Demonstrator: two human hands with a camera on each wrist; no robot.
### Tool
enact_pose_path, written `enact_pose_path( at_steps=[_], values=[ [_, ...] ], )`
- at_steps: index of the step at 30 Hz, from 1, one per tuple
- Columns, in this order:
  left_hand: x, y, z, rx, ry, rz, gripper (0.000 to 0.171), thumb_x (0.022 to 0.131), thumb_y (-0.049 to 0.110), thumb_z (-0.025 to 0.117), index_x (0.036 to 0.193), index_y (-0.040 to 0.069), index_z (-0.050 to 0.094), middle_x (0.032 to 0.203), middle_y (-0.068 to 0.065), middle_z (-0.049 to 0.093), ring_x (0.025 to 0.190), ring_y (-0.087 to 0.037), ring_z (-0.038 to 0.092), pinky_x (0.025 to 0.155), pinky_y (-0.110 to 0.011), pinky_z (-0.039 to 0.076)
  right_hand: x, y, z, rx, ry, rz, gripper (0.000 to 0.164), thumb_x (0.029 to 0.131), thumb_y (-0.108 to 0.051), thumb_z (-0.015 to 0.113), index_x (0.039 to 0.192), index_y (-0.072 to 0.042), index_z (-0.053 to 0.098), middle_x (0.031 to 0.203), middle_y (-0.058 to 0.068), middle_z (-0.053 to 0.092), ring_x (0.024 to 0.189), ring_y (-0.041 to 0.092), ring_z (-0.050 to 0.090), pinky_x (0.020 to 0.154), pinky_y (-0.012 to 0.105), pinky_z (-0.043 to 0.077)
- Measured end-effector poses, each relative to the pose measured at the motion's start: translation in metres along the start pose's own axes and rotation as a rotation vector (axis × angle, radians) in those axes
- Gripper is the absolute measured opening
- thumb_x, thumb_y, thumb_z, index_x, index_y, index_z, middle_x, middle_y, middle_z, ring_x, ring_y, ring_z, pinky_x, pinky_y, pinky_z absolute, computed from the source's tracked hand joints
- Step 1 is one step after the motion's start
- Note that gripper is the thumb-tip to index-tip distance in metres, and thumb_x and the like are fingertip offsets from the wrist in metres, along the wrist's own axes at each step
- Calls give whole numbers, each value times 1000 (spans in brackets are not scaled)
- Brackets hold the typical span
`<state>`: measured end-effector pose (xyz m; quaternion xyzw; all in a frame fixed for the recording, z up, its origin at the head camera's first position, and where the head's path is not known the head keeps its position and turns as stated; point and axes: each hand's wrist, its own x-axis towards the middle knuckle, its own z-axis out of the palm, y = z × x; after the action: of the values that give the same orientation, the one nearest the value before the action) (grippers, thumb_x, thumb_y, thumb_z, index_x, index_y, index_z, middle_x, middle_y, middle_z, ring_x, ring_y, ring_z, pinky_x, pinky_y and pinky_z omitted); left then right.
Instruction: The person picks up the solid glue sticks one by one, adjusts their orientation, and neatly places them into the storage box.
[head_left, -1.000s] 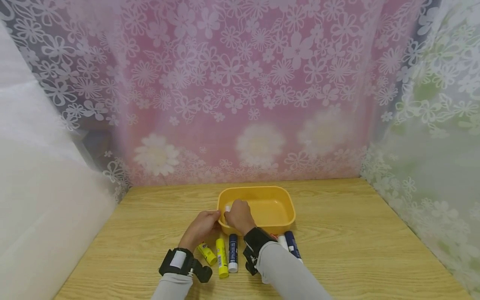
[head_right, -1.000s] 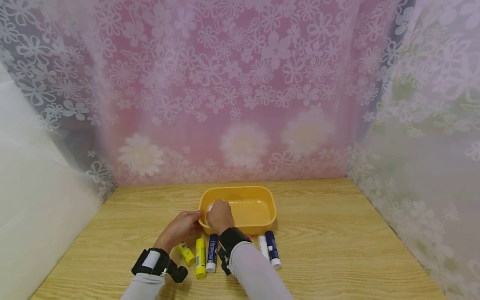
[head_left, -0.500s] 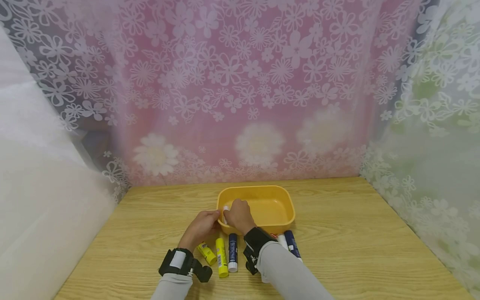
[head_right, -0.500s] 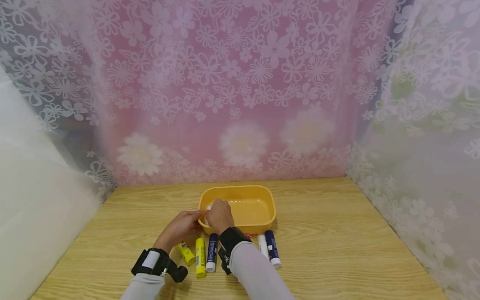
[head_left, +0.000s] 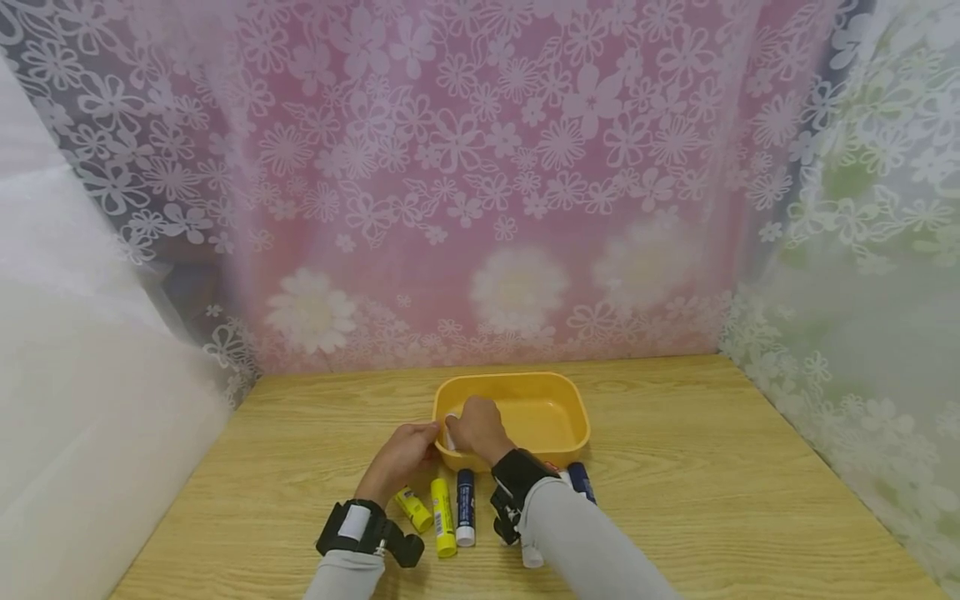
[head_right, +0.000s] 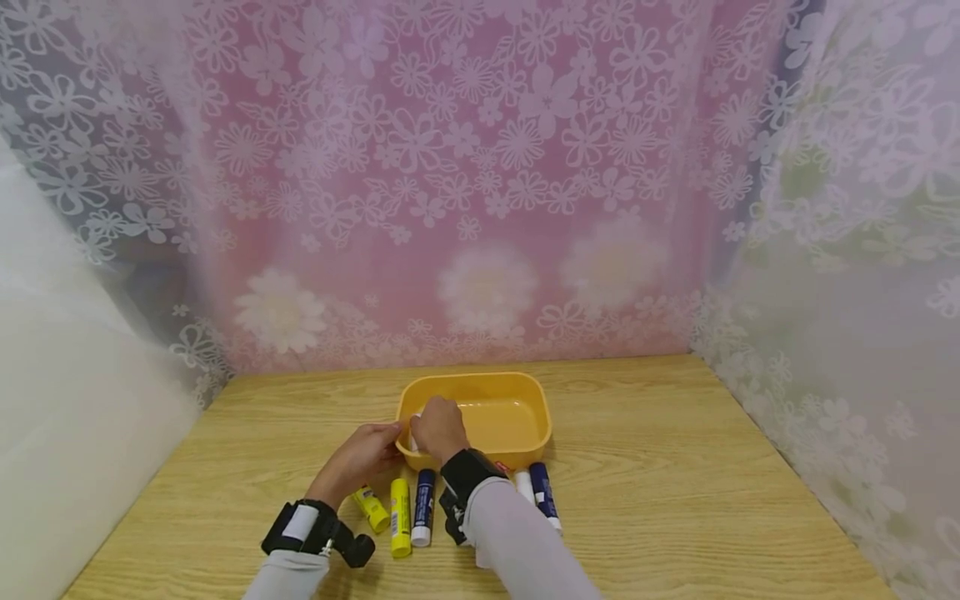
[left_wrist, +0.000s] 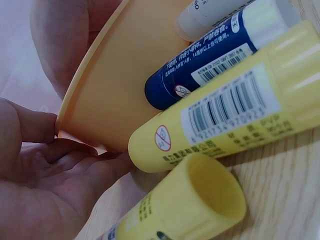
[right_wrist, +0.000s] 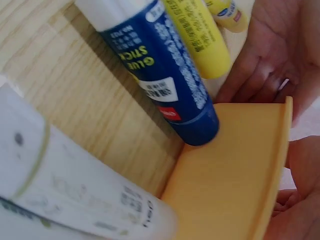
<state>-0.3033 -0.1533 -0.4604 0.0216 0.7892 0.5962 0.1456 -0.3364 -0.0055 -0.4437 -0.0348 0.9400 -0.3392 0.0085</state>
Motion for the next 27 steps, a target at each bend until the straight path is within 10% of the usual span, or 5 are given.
enact_pose_path(
  at_steps=[27],
  values=[
    [-1,0,0,17,6,-10,51,111,33,38,141,-4,55,133,-15,61,120,-26,61,108,-51,49,-7,-10,-39,-149,-112,-83,39,100,-25,62,67,-8,52,59,0,36,50,15,36,49,26,27]
  ],
)
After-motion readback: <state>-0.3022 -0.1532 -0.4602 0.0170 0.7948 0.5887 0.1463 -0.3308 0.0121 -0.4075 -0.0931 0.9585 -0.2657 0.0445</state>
